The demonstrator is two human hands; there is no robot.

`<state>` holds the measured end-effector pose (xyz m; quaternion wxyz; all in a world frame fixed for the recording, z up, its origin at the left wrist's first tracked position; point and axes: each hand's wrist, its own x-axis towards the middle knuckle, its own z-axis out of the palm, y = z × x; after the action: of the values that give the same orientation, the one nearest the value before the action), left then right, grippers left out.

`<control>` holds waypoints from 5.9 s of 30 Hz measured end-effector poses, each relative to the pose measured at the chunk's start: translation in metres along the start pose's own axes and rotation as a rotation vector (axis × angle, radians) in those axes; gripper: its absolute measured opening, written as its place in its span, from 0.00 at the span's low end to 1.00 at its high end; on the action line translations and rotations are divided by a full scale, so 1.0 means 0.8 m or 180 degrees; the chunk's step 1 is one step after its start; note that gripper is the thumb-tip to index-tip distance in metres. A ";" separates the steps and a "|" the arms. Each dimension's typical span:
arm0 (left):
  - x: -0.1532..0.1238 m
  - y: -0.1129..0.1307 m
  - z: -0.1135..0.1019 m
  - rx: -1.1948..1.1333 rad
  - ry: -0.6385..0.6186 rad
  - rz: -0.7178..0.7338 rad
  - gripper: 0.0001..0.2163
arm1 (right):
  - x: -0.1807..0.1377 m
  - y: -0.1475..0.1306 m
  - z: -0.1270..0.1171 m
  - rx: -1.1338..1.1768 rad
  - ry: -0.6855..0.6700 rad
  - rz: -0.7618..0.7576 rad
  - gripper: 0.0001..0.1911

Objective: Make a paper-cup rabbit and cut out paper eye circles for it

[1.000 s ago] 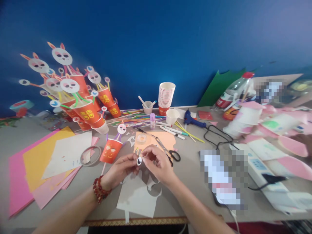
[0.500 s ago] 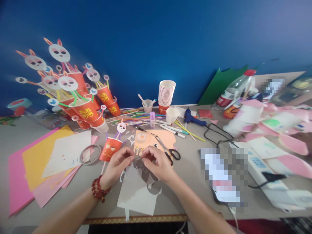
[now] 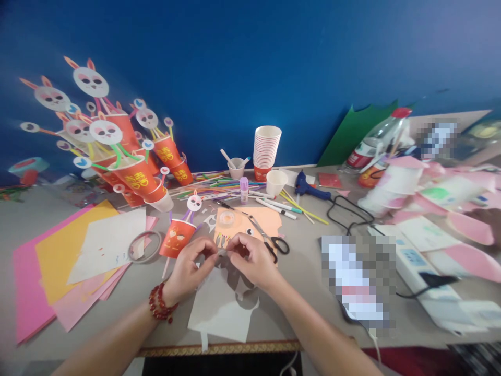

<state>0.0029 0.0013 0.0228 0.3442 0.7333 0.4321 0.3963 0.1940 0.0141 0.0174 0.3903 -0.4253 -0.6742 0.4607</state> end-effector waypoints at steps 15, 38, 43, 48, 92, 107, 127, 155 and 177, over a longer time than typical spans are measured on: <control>-0.003 -0.002 0.006 -0.0115 0.0106 0.0000 0.05 | -0.010 -0.008 0.009 -0.1465 0.0430 -0.1371 0.03; -0.001 0.006 0.001 0.0060 -0.0167 0.0173 0.06 | -0.005 -0.008 0.003 -0.1612 0.0051 -0.1417 0.06; -0.002 0.007 0.000 0.0059 -0.0181 0.0158 0.06 | -0.005 -0.008 0.002 -0.1535 0.0034 -0.1426 0.06; -0.002 0.007 -0.001 0.0062 -0.0204 0.0138 0.06 | -0.004 -0.007 0.001 -0.1445 -0.0005 -0.1393 0.06; -0.002 0.005 0.001 -0.0320 -0.0216 0.0059 0.06 | -0.003 -0.010 0.001 -0.1003 -0.0057 -0.1147 0.07; -0.002 -0.011 0.002 -0.1591 0.0300 -0.1126 0.05 | -0.002 -0.011 -0.011 -0.0686 0.0603 -0.0604 0.07; 0.009 -0.013 -0.009 -0.4458 -0.1021 -0.2560 0.04 | -0.001 -0.004 -0.006 -0.0299 0.0243 -0.1246 0.10; 0.000 -0.006 0.002 -0.1887 -0.0384 -0.1140 0.09 | 0.002 -0.002 -0.004 0.0822 -0.0097 0.0757 0.05; -0.002 -0.001 0.007 -0.1671 -0.0254 -0.1039 0.11 | 0.001 -0.009 -0.002 0.1511 -0.0056 0.1206 0.11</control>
<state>0.0073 -0.0004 0.0190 0.5976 0.5553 0.4131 0.4048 0.1937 0.0141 0.0245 0.3800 -0.4364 -0.4597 0.6737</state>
